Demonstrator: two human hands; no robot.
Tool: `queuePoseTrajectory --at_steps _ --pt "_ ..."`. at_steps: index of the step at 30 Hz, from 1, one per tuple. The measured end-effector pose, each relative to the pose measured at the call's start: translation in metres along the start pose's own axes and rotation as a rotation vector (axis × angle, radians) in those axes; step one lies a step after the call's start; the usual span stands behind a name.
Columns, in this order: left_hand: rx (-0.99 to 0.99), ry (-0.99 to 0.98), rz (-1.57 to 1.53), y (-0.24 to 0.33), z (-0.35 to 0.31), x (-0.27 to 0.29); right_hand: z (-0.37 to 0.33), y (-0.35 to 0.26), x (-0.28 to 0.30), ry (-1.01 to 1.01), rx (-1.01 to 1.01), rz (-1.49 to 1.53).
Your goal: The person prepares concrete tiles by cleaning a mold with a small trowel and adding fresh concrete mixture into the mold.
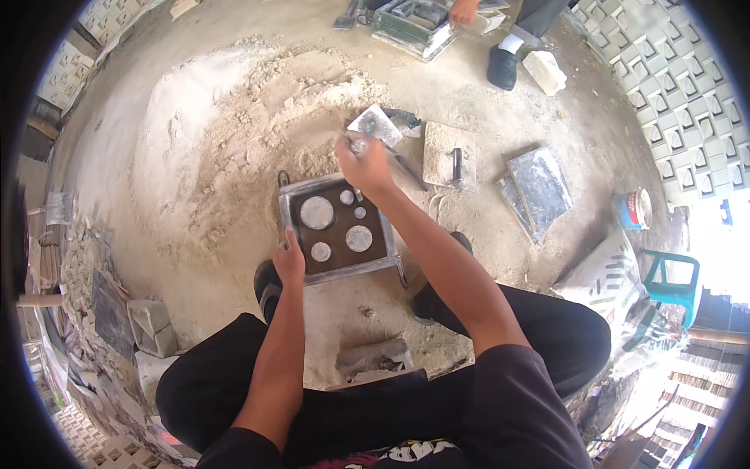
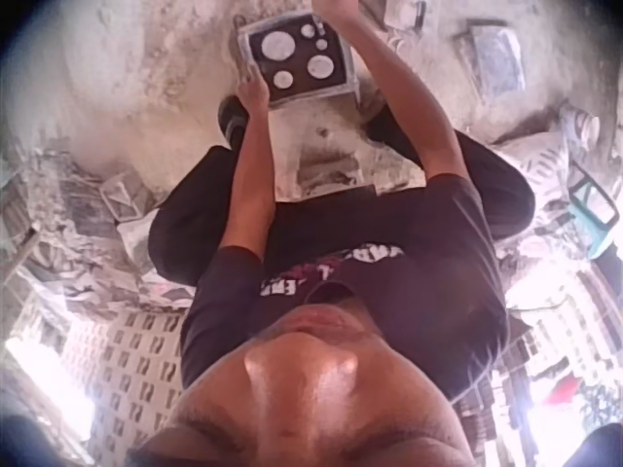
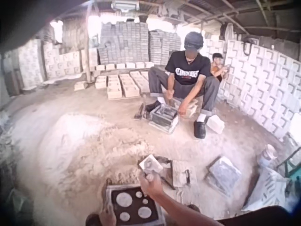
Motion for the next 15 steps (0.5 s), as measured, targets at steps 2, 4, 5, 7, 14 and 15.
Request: queuePoseTrajectory --at_steps 2,4,5,7,14,15 --pt "-0.005 0.013 0.02 -0.003 -0.001 0.001 0.01 -0.009 -0.002 0.027 0.035 -0.074" --pt "-0.021 0.027 0.027 -0.003 0.006 0.001 0.008 -0.011 0.0 -0.014 -0.007 -0.013" --pt "-0.023 0.028 0.028 -0.006 0.005 -0.001 -0.001 -0.014 0.005 -0.026 0.024 0.005" --pt "-0.03 0.031 0.037 -0.011 0.005 0.0 -0.006 -0.014 0.009 -0.03 0.007 0.031" --pt "-0.046 0.049 0.031 -0.008 0.008 -0.003 -0.011 0.007 0.024 0.014 -0.022 0.11" --pt "-0.061 0.041 0.005 -0.008 0.008 -0.005 -0.019 -0.005 0.026 0.073 0.14 0.028"
Point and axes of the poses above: each hand's wrist, its own z-axis towards the middle knuckle, its own x-axis out of the back of the hand, y = z × x, the point moved 9 cm from there along z, towards the middle knuckle, and after that the axes turned 7 degrees about y, right-handed, at the moved point
